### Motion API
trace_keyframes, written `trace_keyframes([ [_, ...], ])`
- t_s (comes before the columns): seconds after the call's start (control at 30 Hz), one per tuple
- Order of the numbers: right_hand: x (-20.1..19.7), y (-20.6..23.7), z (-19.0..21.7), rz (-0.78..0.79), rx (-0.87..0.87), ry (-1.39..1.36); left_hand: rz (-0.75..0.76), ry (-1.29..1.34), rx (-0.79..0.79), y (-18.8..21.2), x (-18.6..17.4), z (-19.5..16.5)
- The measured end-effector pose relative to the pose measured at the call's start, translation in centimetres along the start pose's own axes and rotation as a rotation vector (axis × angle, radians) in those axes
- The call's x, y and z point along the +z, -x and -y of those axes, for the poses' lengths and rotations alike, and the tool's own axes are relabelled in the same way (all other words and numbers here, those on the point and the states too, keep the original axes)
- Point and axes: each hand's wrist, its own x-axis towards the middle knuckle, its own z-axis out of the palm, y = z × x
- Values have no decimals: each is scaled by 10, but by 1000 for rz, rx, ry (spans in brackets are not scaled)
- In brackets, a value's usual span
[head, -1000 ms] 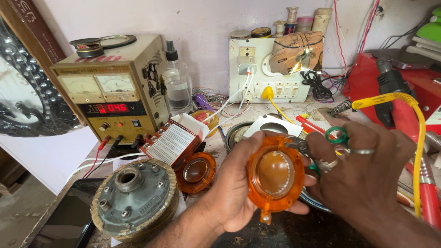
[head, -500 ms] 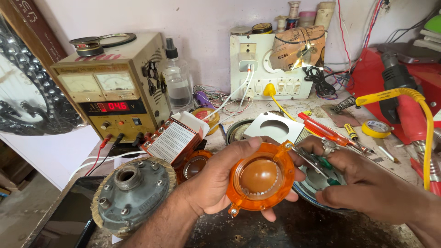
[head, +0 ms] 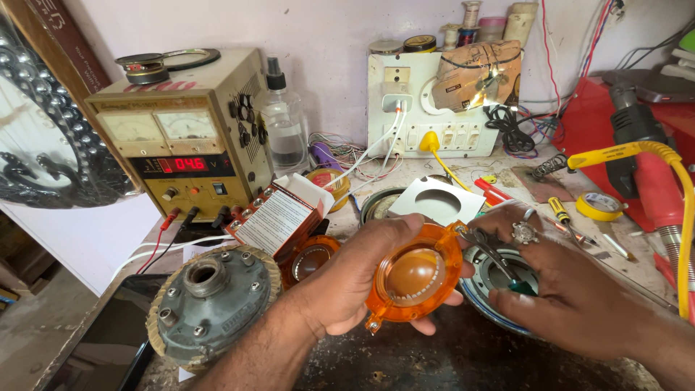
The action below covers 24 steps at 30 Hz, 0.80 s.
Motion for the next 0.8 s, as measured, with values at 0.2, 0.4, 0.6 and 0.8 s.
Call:
trace_keyframes([
  [0.2,-3,6,-3,204,491,-118,4,-29,57,4,0,-6],
  [0.4,-5,7,-5,20,284,-77,-186,-99,65,4,15,-17],
  [0.6,-3,-3,3,-205,202,272,-592,-892,612,0,41,-8],
  [0.8,11,-6,16,-215,389,329,-806,-1566,646,4,57,-2],
])
